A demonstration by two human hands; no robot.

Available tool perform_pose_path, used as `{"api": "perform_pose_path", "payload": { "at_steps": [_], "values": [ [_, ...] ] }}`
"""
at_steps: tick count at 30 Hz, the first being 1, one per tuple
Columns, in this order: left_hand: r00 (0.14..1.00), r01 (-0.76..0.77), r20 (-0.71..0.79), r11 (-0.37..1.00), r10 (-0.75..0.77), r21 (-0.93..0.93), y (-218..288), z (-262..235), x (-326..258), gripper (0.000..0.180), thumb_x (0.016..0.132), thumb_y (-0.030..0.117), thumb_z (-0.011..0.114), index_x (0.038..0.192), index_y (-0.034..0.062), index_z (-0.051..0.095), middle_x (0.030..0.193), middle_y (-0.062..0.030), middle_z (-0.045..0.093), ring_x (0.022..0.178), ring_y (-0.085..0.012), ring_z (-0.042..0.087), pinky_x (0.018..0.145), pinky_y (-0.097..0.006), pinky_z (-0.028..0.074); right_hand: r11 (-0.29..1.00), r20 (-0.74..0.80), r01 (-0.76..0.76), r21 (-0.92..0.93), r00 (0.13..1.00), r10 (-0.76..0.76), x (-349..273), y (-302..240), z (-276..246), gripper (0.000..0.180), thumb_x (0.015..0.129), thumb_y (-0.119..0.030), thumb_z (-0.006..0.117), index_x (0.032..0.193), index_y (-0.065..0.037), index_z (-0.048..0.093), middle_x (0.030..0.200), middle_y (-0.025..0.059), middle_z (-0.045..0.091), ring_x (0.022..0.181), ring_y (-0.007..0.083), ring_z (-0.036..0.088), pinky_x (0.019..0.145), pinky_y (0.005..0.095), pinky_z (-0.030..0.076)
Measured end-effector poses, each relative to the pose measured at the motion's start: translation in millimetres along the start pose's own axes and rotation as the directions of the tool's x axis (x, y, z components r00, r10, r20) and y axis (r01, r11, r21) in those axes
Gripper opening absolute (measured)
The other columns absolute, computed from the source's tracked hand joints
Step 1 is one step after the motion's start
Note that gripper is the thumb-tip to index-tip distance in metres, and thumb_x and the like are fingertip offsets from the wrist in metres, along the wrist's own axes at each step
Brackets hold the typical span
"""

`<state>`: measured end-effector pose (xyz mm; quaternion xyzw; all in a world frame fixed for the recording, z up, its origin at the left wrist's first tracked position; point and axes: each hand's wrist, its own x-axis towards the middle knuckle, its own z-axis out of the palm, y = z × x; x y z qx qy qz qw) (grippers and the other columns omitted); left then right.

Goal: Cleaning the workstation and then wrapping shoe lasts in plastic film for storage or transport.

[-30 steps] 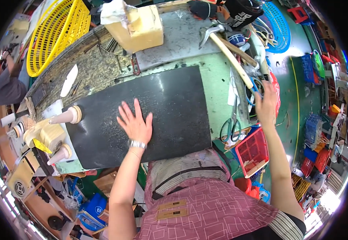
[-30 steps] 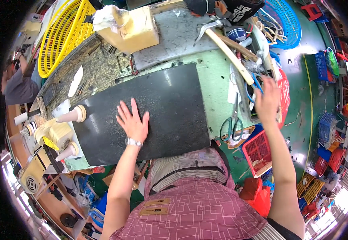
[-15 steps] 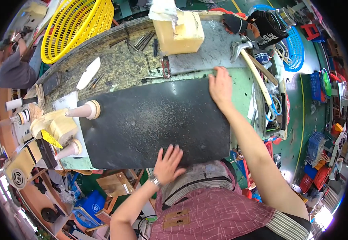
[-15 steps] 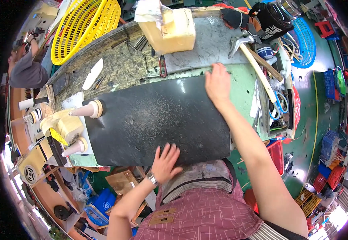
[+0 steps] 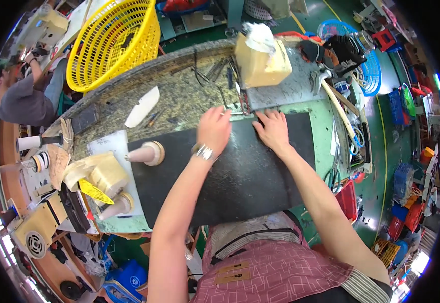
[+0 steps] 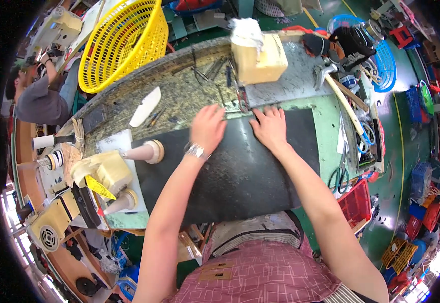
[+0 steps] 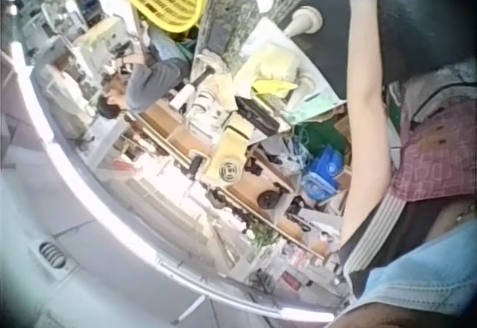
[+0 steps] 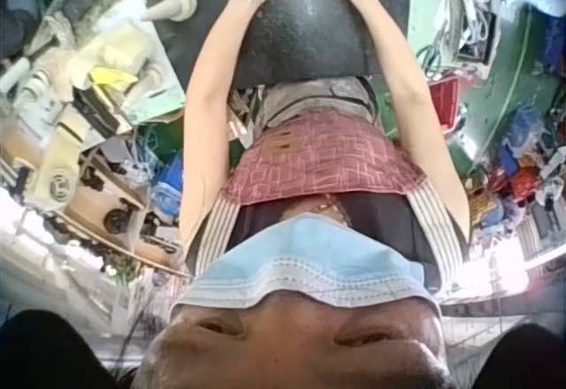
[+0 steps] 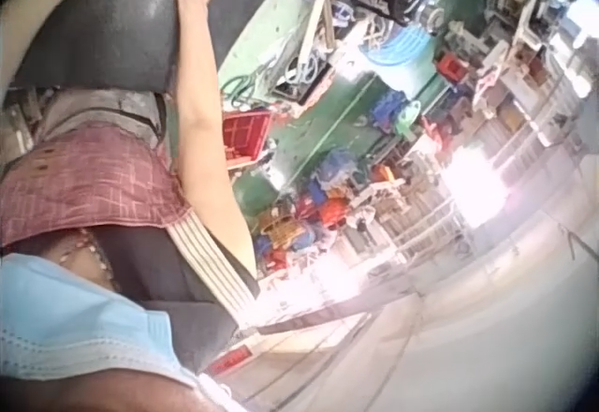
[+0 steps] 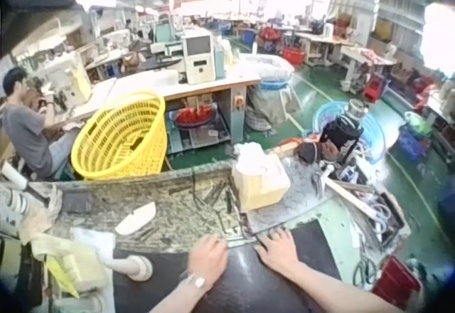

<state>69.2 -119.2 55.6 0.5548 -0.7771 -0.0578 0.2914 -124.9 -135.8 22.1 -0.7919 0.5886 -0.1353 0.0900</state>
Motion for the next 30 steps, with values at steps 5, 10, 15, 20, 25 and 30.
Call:
{"api": "perform_pose_path", "payload": {
  "at_steps": [5, 10, 15, 20, 25, 30],
  "values": [
    [0.928, -0.188, 0.366, 0.935, 0.069, 0.301, -17, 63, 38, 0.010, 0.069, 0.014, 0.054, 0.064, 0.0081, 0.061, 0.080, -0.0065, 0.055, 0.087, -0.0226, 0.049, 0.072, -0.035, 0.041, 0.961, -0.206, -0.049, 0.271, 0.973, 0.107, 8, -16, -35, 0.028, 0.074, -0.014, 0.061, 0.099, -0.005, 0.055, 0.094, 0.0112, 0.057, 0.091, 0.0285, 0.053, 0.079, 0.0354, 0.042],
    [0.963, 0.183, 0.173, 0.972, -0.207, 0.146, -25, 58, 20, 0.015, 0.069, 0.016, 0.060, 0.079, 0.0081, 0.053, 0.079, -0.0076, 0.056, 0.085, -0.0240, 0.051, 0.071, -0.036, 0.042, 0.957, -0.526, -0.133, 0.259, 0.812, 0.255, 72, -23, -62, 0.051, 0.067, -0.023, 0.069, 0.106, 0.002, 0.048, 0.110, 0.0153, 0.048, 0.105, 0.0303, 0.043, 0.091, 0.0365, 0.033],
    [0.943, 0.298, 0.136, 0.953, -0.302, 0.051, -32, 49, 5, 0.021, 0.067, 0.014, 0.061, 0.082, 0.0069, 0.049, 0.081, -0.0106, 0.057, 0.081, -0.0274, 0.052, 0.070, -0.038, 0.043, 0.983, -0.620, -0.183, -0.007, 0.772, 0.139, 108, -52, -40, 0.062, 0.061, -0.032, 0.073, 0.106, 0.002, 0.048, 0.112, 0.0157, 0.046, 0.107, 0.0316, 0.040, 0.092, 0.0375, 0.031],
    [0.936, 0.336, 0.154, 0.934, -0.316, -0.120, -35, 46, 7, 0.020, 0.069, 0.009, 0.055, 0.087, 0.0058, 0.047, 0.083, -0.0115, 0.053, 0.079, -0.0282, 0.053, 0.069, -0.039, 0.043, 0.991, -0.569, -0.126, -0.038, 0.818, 0.082, 122, -26, -49, 0.055, 0.060, -0.032, 0.071, 0.097, 0.003, 0.049, 0.091, 0.0177, 0.051, 0.090, 0.0338, 0.046, 0.080, 0.0415, 0.036],
    [0.873, 0.484, -0.082, 0.875, -0.482, 0.012, -51, 27, 17, 0.017, 0.071, 0.008, 0.052, 0.086, 0.0024, 0.045, 0.081, -0.0153, 0.049, 0.074, -0.0305, 0.052, 0.066, -0.040, 0.043, 0.974, -0.616, -0.176, -0.146, 0.786, 0.050, 94, 48, -69, 0.039, 0.066, -0.026, 0.069, 0.085, 0.002, 0.051, 0.081, 0.0173, 0.051, 0.082, 0.0348, 0.047, 0.073, 0.0413, 0.039],
    [0.708, 0.645, -0.150, 0.545, -0.690, 0.536, -130, -4, 3, 0.013, 0.080, 0.013, 0.046, 0.088, 0.0026, 0.049, 0.086, -0.0135, 0.052, 0.079, -0.0269, 0.054, 0.069, -0.037, 0.045, 0.965, -0.603, -0.257, 0.047, 0.763, 0.232, 56, 88, -95, 0.061, 0.067, -0.029, 0.070, 0.111, 0.004, 0.044, 0.112, 0.0242, 0.045, 0.109, 0.0380, 0.038, 0.093, 0.0428, 0.030]
  ]
}}
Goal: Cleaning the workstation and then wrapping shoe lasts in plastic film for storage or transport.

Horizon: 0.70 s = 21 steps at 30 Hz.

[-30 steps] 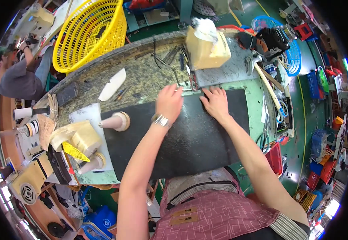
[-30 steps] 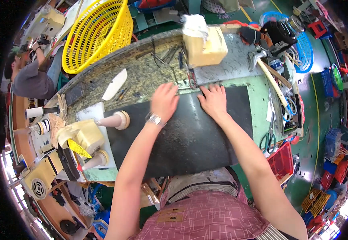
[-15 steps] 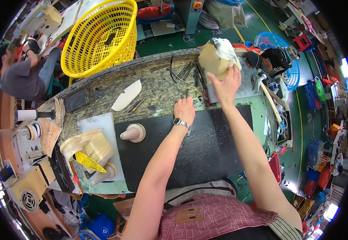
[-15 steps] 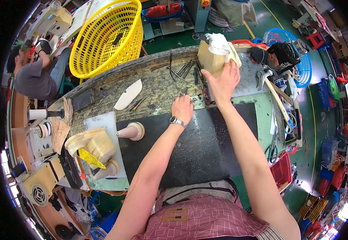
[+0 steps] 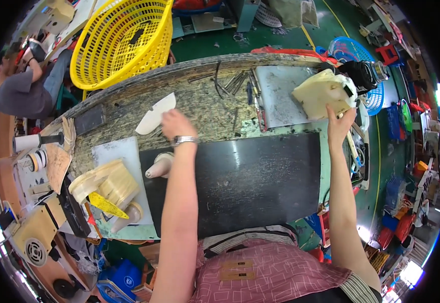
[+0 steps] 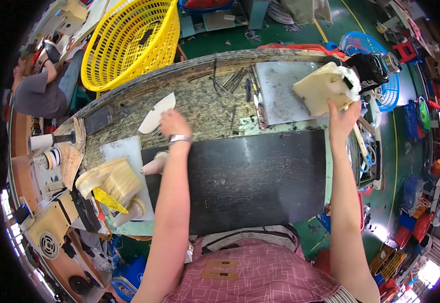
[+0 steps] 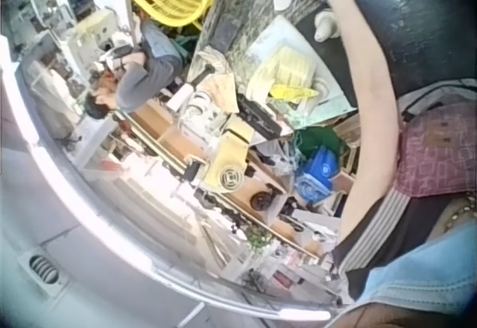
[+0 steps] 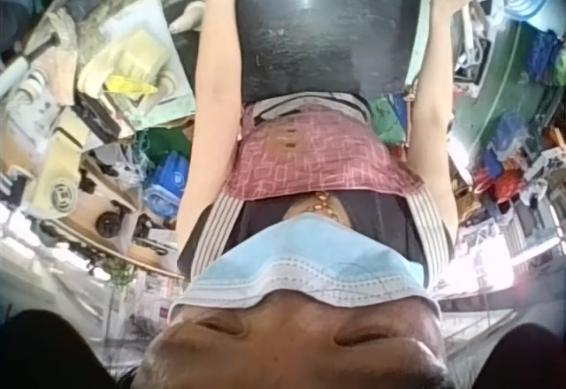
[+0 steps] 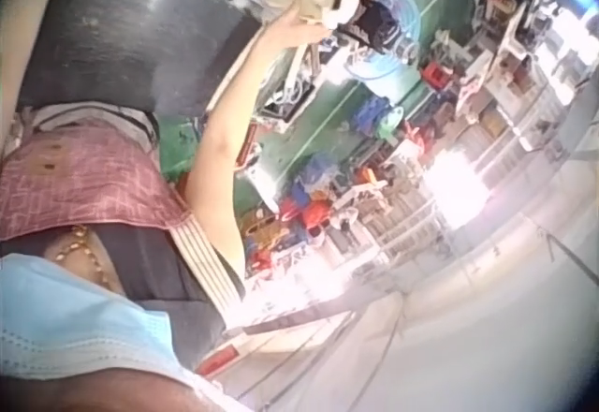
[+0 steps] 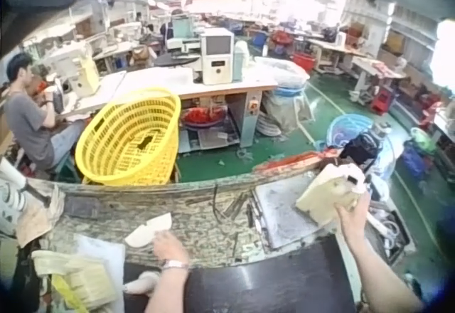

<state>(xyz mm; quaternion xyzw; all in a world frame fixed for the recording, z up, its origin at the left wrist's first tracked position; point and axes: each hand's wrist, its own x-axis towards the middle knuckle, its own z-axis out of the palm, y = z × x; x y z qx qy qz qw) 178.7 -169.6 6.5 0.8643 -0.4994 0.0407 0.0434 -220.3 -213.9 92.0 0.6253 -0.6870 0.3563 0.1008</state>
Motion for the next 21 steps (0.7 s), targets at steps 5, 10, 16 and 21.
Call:
{"api": "perform_pose_path", "payload": {
  "at_steps": [5, 10, 16, 21],
  "values": [
    [0.969, 0.222, 0.084, 0.969, -0.232, 0.105, -17, 7, 17, 0.013, 0.083, 0.014, 0.043, 0.087, 0.0043, 0.051, 0.083, -0.0130, 0.056, 0.076, -0.0265, 0.056, 0.064, -0.036, 0.047, 0.931, 0.176, -0.039, 0.362, 0.984, -0.028, -74, -65, -23, 0.045, 0.072, -0.018, 0.066, 0.108, 0.001, 0.048, 0.110, 0.0183, 0.050, 0.104, 0.0326, 0.046, 0.091, 0.0383, 0.035],
    [0.971, 0.172, 0.142, 0.976, -0.190, 0.130, -22, 9, 20, 0.013, 0.083, 0.013, 0.043, 0.085, 0.0047, 0.053, 0.076, -0.0113, 0.058, 0.073, -0.0267, 0.057, 0.062, -0.038, 0.048, 0.898, 0.618, -0.082, 0.432, 0.752, -0.229, -106, -133, 51, 0.031, 0.073, -0.017, 0.062, 0.099, -0.004, 0.051, 0.086, 0.0145, 0.058, 0.074, 0.0291, 0.059, 0.064, 0.0364, 0.047],
    [0.997, -0.078, -0.056, 0.917, 0.061, -0.390, 10, -13, 0, 0.011, 0.074, 0.003, 0.050, 0.086, 0.0044, 0.050, 0.088, -0.0198, 0.053, 0.081, -0.0334, 0.053, 0.067, -0.041, 0.041, 0.972, 0.685, 0.069, 0.226, 0.698, -0.209, -100, -177, 125, 0.030, 0.072, -0.008, 0.054, 0.100, 0.001, 0.045, 0.083, 0.0187, 0.055, 0.074, 0.0357, 0.057, 0.065, 0.0425, 0.048],
    [0.973, -0.229, -0.173, 0.716, 0.152, -0.659, 40, -7, -21, 0.017, 0.078, 0.004, 0.049, 0.094, 0.0045, 0.050, 0.086, -0.0148, 0.056, 0.079, -0.0324, 0.053, 0.067, -0.042, 0.039, 0.986, 0.719, 0.000, 0.165, 0.684, -0.120, -75, -156, 115, 0.018, 0.073, -0.008, 0.049, 0.089, 0.001, 0.050, 0.090, 0.0220, 0.049, 0.073, 0.0370, 0.057, 0.064, 0.0459, 0.047]
  ]
}}
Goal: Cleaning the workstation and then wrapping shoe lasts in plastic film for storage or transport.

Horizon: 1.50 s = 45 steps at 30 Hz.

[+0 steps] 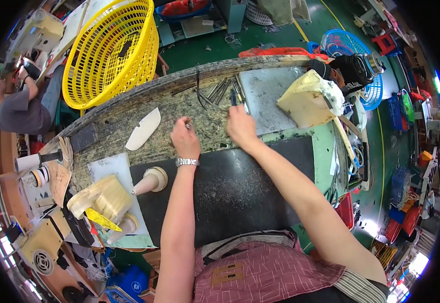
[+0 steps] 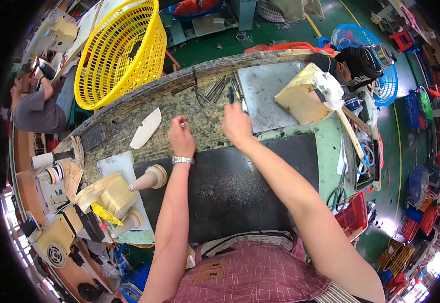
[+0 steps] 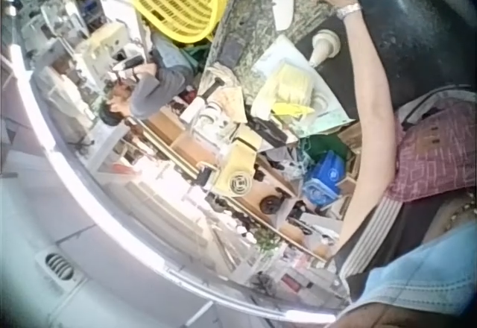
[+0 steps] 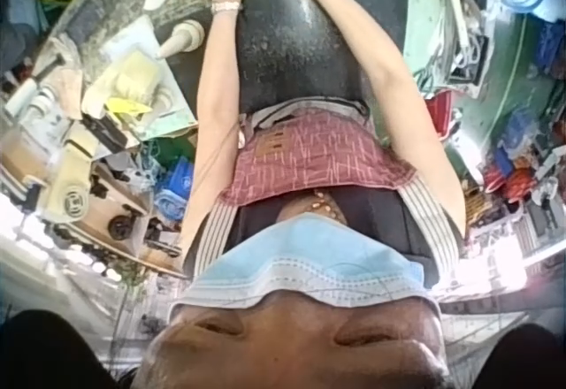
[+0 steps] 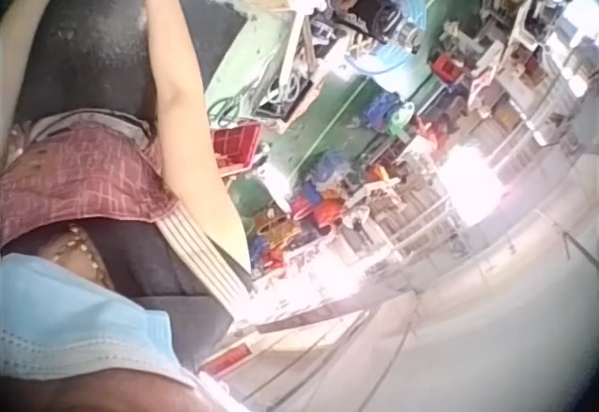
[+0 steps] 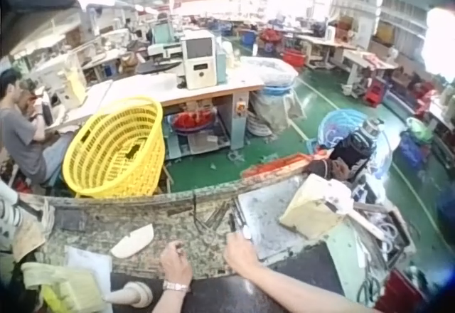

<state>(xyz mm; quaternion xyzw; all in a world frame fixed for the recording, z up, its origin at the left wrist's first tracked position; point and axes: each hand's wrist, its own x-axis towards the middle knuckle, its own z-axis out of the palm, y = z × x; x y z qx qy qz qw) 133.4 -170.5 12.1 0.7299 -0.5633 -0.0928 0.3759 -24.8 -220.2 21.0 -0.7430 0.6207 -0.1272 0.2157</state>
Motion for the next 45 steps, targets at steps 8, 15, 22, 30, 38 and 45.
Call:
{"api": "perform_pose_path", "payload": {
  "at_steps": [8, 15, 22, 30, 38, 45],
  "values": [
    [0.971, -0.017, 0.239, 0.999, 0.006, 0.042, 33, 37, 56, 0.016, 0.079, 0.010, 0.048, 0.095, 0.0069, 0.051, 0.083, -0.0149, 0.060, 0.076, -0.0348, 0.057, 0.063, -0.042, 0.045, 0.942, -0.185, -0.003, -0.335, 0.981, -0.063, 71, 10, -12, 0.020, 0.073, -0.007, 0.051, 0.090, 0.002, 0.051, 0.084, 0.0154, 0.057, 0.064, 0.0294, 0.061, 0.055, 0.0348, 0.051],
    [0.893, -0.191, 0.443, 0.826, -0.078, 0.530, 16, 43, 87, 0.013, 0.073, 0.015, 0.055, 0.083, 0.0073, 0.053, 0.081, -0.0155, 0.062, 0.067, -0.0282, 0.062, 0.058, -0.042, 0.049, 0.989, -0.107, -0.039, -0.140, 0.994, 0.024, 95, -7, -3, 0.030, 0.074, -0.020, 0.057, 0.091, 0.004, 0.050, 0.082, 0.0217, 0.060, 0.069, 0.0324, 0.061, 0.063, 0.0409, 0.050],
    [0.822, 0.221, 0.363, 0.834, -0.438, 0.506, 8, -1, 58, 0.020, 0.070, 0.021, 0.058, 0.081, 0.0053, 0.057, 0.077, -0.0170, 0.061, 0.074, -0.0347, 0.060, 0.065, -0.042, 0.047, 0.984, 0.007, -0.178, 0.022, 0.984, 0.178, 86, -28, 15, 0.047, 0.070, -0.024, 0.063, 0.100, 0.004, 0.040, 0.085, 0.0225, 0.058, 0.077, 0.0354, 0.060, 0.068, 0.0427, 0.048],
    [0.981, 0.138, 0.066, 0.901, -0.181, 0.411, -14, 12, 104, 0.025, 0.069, 0.021, 0.060, 0.084, 0.0058, 0.046, 0.081, -0.0144, 0.055, 0.071, -0.0360, 0.058, 0.062, -0.045, 0.046, 0.997, 0.043, -0.053, -0.063, 0.998, 0.056, 76, -50, 28, 0.030, 0.069, -0.020, 0.060, 0.087, 0.003, 0.052, 0.080, 0.0193, 0.061, 0.069, 0.0306, 0.061, 0.066, 0.0380, 0.049],
    [0.963, -0.116, 0.267, 0.848, -0.032, 0.517, -19, 20, 102, 0.017, 0.077, 0.011, 0.052, 0.089, 0.0090, 0.041, 0.084, -0.0123, 0.054, 0.065, -0.0326, 0.060, 0.056, -0.043, 0.049, 0.977, -0.086, -0.016, -0.214, 0.996, -0.003, 83, -18, -21, 0.024, 0.076, -0.021, 0.050, 0.086, 0.000, 0.050, 0.078, 0.0170, 0.060, 0.068, 0.0305, 0.062, 0.060, 0.0405, 0.049],
    [0.823, 0.064, 0.446, 0.837, -0.352, 0.543, -7, 22, 108, 0.024, 0.071, 0.023, 0.058, 0.081, 0.0016, 0.057, 0.084, -0.0198, 0.059, 0.083, -0.0331, 0.059, 0.071, -0.042, 0.048, 0.933, 0.000, -0.048, -0.358, 0.999, 0.051, 107, -1, -11, 0.020, 0.077, -0.009, 0.048, 0.094, 0.000, 0.047, 0.079, 0.0190, 0.061, 0.073, 0.0297, 0.062, 0.062, 0.0389, 0.050]
  ]
}}
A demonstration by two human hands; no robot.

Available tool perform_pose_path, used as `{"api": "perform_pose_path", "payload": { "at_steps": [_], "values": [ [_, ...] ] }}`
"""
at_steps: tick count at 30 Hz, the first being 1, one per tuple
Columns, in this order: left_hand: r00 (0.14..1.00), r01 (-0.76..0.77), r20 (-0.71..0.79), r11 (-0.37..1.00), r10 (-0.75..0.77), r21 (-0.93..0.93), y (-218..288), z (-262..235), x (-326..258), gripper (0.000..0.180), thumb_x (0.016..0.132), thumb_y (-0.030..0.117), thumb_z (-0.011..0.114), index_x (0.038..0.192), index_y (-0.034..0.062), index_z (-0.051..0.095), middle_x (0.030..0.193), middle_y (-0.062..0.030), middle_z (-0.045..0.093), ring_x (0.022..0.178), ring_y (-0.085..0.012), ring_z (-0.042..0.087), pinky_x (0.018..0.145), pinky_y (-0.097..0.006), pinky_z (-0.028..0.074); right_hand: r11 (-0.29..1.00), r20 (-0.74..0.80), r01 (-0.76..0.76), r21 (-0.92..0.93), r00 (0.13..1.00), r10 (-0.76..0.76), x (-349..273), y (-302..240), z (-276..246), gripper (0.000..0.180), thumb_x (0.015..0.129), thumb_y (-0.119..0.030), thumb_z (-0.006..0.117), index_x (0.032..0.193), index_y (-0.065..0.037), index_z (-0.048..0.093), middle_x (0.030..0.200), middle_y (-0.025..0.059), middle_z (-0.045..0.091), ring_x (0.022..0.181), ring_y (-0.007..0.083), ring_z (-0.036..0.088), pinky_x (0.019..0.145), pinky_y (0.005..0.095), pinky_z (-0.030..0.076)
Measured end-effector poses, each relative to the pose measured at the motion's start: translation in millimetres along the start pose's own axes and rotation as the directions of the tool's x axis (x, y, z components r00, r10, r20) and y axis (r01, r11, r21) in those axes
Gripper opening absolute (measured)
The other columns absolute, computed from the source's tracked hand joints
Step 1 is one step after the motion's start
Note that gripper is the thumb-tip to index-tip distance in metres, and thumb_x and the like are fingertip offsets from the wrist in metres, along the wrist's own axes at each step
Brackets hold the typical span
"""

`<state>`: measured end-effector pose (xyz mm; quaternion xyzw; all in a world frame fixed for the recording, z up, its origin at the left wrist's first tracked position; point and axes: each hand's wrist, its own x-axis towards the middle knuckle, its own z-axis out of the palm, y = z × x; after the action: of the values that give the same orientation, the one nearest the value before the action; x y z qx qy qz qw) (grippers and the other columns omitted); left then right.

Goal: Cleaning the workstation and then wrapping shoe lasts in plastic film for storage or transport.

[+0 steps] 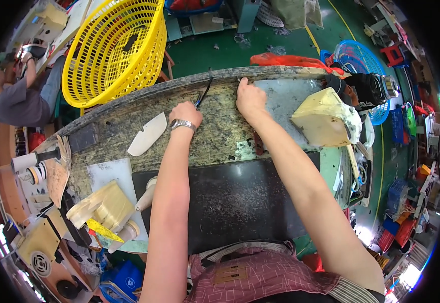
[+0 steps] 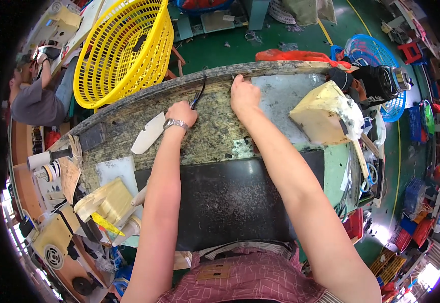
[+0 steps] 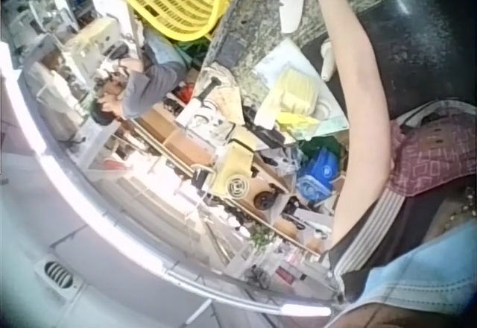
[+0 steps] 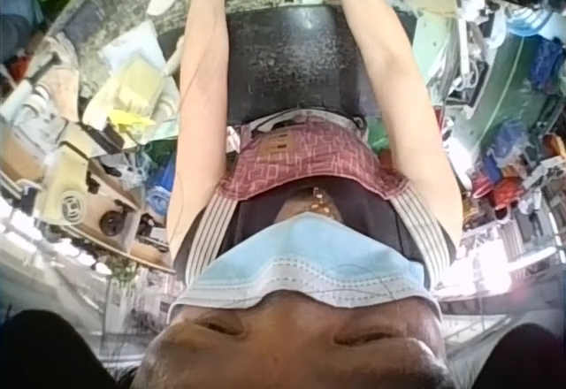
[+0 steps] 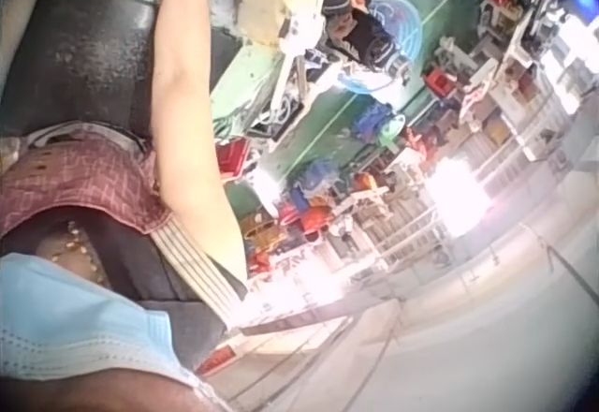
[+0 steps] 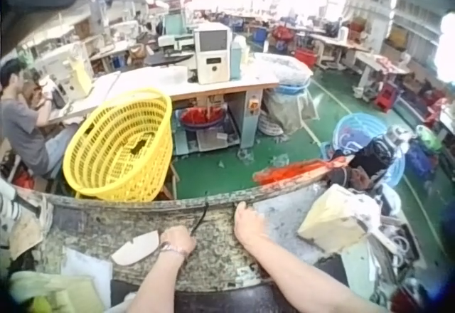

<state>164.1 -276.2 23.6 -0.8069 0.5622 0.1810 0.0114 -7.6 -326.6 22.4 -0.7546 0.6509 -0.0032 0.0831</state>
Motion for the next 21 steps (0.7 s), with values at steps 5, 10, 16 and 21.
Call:
{"api": "perform_pose_path", "payload": {
  "at_steps": [5, 10, 16, 21],
  "values": [
    [0.897, 0.388, 0.439, 0.374, 0.056, -0.842, -37, 22, -42, 0.022, 0.073, 0.024, 0.054, 0.079, 0.0033, 0.059, 0.068, -0.0095, 0.060, 0.051, -0.0193, 0.055, 0.048, -0.030, 0.043, 0.983, 0.058, -0.119, 0.143, 0.992, 0.112, -23, 1, 2, 0.025, 0.072, -0.010, 0.052, 0.094, 0.000, 0.051, 0.076, 0.0200, 0.062, 0.074, 0.0302, 0.062, 0.065, 0.0394, 0.049],
    [0.873, 0.484, 0.392, -0.412, 0.291, -0.772, -15, 25, -114, 0.017, 0.084, 0.021, 0.048, 0.082, 0.0051, 0.054, 0.059, -0.0028, 0.055, 0.046, -0.0110, 0.049, 0.039, -0.022, 0.035, 0.924, 0.056, 0.002, 0.383, 0.998, -0.025, -60, 16, -17, 0.020, 0.067, -0.014, 0.057, 0.085, -0.005, 0.058, 0.078, 0.0136, 0.063, 0.075, 0.0289, 0.061, 0.066, 0.0382, 0.048],
    [0.841, 0.505, 0.234, -0.551, 0.488, -0.664, -13, 46, -147, 0.019, 0.083, 0.010, 0.042, 0.096, 0.0009, 0.053, 0.100, -0.0137, 0.059, 0.084, -0.0182, 0.057, 0.078, -0.029, 0.045, 0.535, 0.244, -0.033, 0.844, 0.913, -0.327, -137, 14, -44, 0.021, 0.069, -0.018, 0.059, 0.086, -0.007, 0.059, 0.074, 0.0112, 0.062, 0.070, 0.0237, 0.060, 0.065, 0.0339, 0.046],
    [0.767, 0.603, 0.278, -0.503, 0.578, -0.619, 3, 72, -179, 0.045, 0.076, -0.001, 0.043, 0.120, 0.0063, 0.042, 0.107, -0.0079, 0.055, 0.097, -0.0204, 0.054, 0.086, -0.036, 0.042, 0.573, 0.331, -0.259, 0.778, 0.943, -0.024, -175, 5, -36, 0.038, 0.069, -0.020, 0.057, 0.104, -0.006, 0.048, 0.078, 0.0161, 0.061, 0.075, 0.0309, 0.059, 0.070, 0.0382, 0.046]
  ]
}}
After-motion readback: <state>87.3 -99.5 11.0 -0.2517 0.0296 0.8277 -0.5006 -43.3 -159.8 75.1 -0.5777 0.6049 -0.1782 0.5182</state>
